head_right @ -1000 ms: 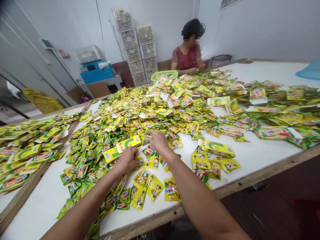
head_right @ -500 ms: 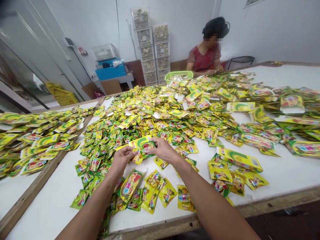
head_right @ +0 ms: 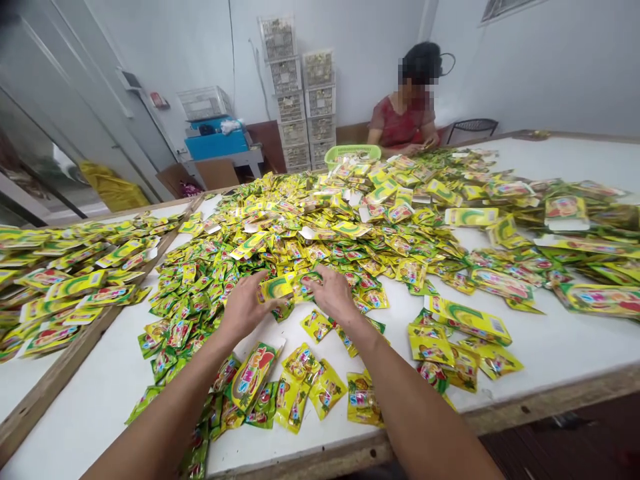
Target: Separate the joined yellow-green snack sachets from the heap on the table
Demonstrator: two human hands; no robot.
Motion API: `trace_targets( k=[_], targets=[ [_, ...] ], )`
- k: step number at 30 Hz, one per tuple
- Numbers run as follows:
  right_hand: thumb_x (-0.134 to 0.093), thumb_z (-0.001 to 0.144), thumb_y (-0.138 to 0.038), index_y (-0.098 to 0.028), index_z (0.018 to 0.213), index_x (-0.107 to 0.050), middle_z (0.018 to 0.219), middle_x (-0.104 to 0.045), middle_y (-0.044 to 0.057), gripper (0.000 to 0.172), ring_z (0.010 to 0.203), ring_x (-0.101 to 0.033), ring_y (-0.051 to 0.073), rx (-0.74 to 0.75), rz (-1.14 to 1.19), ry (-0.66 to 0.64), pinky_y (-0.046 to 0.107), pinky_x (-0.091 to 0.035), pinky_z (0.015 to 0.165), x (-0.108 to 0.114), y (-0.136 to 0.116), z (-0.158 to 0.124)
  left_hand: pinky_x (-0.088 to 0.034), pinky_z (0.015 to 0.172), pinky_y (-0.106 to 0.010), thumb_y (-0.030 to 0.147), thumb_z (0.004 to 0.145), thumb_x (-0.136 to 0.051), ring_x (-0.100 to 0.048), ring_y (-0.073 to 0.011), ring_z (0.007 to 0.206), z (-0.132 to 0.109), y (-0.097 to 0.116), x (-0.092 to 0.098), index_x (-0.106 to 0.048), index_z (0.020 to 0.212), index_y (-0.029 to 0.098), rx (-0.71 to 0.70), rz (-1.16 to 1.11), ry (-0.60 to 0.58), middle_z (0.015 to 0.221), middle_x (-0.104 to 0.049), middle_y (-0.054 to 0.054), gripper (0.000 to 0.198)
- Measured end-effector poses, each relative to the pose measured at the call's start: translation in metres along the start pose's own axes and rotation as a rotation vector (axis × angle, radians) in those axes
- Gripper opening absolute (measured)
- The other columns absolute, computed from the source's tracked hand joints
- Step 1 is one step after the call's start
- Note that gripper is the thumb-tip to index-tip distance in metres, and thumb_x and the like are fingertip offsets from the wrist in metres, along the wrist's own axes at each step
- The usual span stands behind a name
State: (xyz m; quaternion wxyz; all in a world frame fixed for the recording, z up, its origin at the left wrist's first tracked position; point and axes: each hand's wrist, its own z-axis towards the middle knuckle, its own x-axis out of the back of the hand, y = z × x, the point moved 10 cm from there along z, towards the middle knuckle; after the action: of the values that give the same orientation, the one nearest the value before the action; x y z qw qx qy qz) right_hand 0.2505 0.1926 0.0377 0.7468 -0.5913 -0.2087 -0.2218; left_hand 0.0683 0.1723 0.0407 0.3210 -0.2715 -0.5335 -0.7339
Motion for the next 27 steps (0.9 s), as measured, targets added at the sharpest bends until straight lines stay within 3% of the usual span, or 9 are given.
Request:
trace_targets(
  k=[2, 4, 7, 11, 14, 16, 19, 23, 27],
  targets=[
    [-0.057, 0.071, -0.037, -0.021, 0.058, -0.041, 0.045, -0.034, -0.006, 0.026, 0.048, -0.033, 0.012, -0.060, -0.072, 0.121, 0.024, -0.022, 0.049, 0.018, 0.010, 0.003, -0.035, 0.094, -0.042, 0.028, 0.055, -0.077, -0.045, -0.0342, 0.117, 0.007, 0.010, -0.017, -0.050, 0.122, 0.018, -0.108, 0.291, -0.134, 0.124, -0.056, -0.015, 0.073],
    [-0.056, 0.071, -0.036, -0.022, 0.056, -0.036, 0.044, -0.029, -0.007, 0.029, 0.046, -0.029, 0.012, -0.087, -0.078, 0.164, 0.025, -0.020, 0.049, 0.026, 0.014, 0.004, -0.039, 0.086, -0.039, 0.022, 0.061, -0.071, -0.052, -0.0334, 0.109, 0.010, 0.005, -0.027, -0.046, 0.125, 0.016, -0.093, 0.414, -0.235, 0.119, -0.059, -0.017, 0.069],
    [-0.054, 0.072, -0.039, -0.022, 0.056, -0.029, 0.045, -0.024, -0.007, 0.035, 0.046, -0.025, 0.011, -0.081, -0.012, 0.181, 0.025, -0.019, 0.048, 0.029, 0.012, 0.005, -0.041, 0.071, -0.033, 0.016, 0.074, -0.052, -0.062, -0.0276, 0.086, 0.012, -0.006, -0.013, -0.046, 0.123, 0.016, 0.006, 0.404, -0.189, 0.098, -0.068, -0.013, 0.049],
    [-0.053, 0.072, -0.047, -0.022, 0.056, -0.026, 0.051, -0.024, -0.007, 0.040, 0.051, -0.025, 0.011, 0.019, 0.109, 0.166, 0.024, -0.021, 0.049, 0.029, -0.005, 0.003, -0.038, 0.057, -0.025, 0.021, 0.074, -0.051, -0.059, -0.0188, 0.061, -0.003, -0.021, -0.002, -0.057, 0.108, 0.020, 0.095, 0.028, -0.148, 0.068, -0.067, -0.001, 0.035],
    [-0.054, 0.072, -0.048, -0.022, 0.056, -0.027, 0.054, -0.026, -0.006, 0.041, 0.053, -0.027, 0.011, 0.048, 0.183, 0.163, 0.024, -0.022, 0.051, 0.031, -0.009, 0.003, -0.042, 0.054, -0.025, 0.032, 0.069, -0.060, -0.060, -0.0177, 0.060, -0.021, -0.037, -0.009, -0.061, 0.096, 0.017, 0.217, -0.405, -0.147, 0.070, -0.067, -0.002, 0.030],
    [-0.056, 0.070, -0.048, -0.021, 0.056, -0.031, 0.055, -0.028, -0.006, 0.040, 0.054, -0.028, 0.011, 0.029, 0.202, 0.171, 0.024, -0.022, 0.051, 0.032, -0.004, 0.003, -0.045, 0.057, -0.026, 0.032, 0.064, -0.064, -0.061, -0.0189, 0.065, -0.031, -0.045, -0.008, -0.061, 0.091, 0.015, 0.303, -0.551, -0.100, 0.075, -0.069, -0.004, 0.031],
    [-0.061, 0.067, -0.049, -0.020, 0.058, -0.039, 0.055, -0.030, -0.006, 0.037, 0.053, -0.030, 0.010, 0.027, 0.282, 0.034, 0.023, -0.024, 0.051, 0.018, 0.000, 0.006, -0.046, 0.059, -0.027, 0.028, 0.059, -0.067, -0.062, -0.0193, 0.067, -0.035, -0.041, 0.008, -0.061, 0.089, 0.014, 0.387, -0.641, -0.048, 0.077, -0.069, -0.004, 0.034],
    [-0.064, 0.065, -0.049, -0.018, 0.070, -0.054, 0.058, -0.044, -0.005, 0.033, 0.055, -0.040, 0.011, 0.091, 0.461, -0.335, 0.023, -0.031, 0.053, -0.024, -0.015, -0.003, -0.047, 0.062, -0.026, 0.022, 0.056, -0.071, -0.063, -0.0180, 0.072, -0.020, -0.018, 0.035, -0.059, 0.100, 0.017, 0.339, -0.774, -0.077, 0.084, -0.069, -0.003, 0.046],
    [-0.067, 0.064, -0.044, -0.018, 0.072, -0.061, 0.060, -0.051, -0.004, 0.028, 0.059, -0.046, 0.013, 0.102, 0.446, -0.425, 0.024, -0.035, 0.057, -0.049, -0.021, -0.015, -0.045, 0.056, -0.025, 0.032, 0.058, -0.075, -0.060, -0.0136, 0.055, -0.017, -0.029, 0.023, -0.060, 0.091, 0.016, 0.412, -0.879, -0.040, 0.064, -0.066, 0.000, 0.040]
  ],
)
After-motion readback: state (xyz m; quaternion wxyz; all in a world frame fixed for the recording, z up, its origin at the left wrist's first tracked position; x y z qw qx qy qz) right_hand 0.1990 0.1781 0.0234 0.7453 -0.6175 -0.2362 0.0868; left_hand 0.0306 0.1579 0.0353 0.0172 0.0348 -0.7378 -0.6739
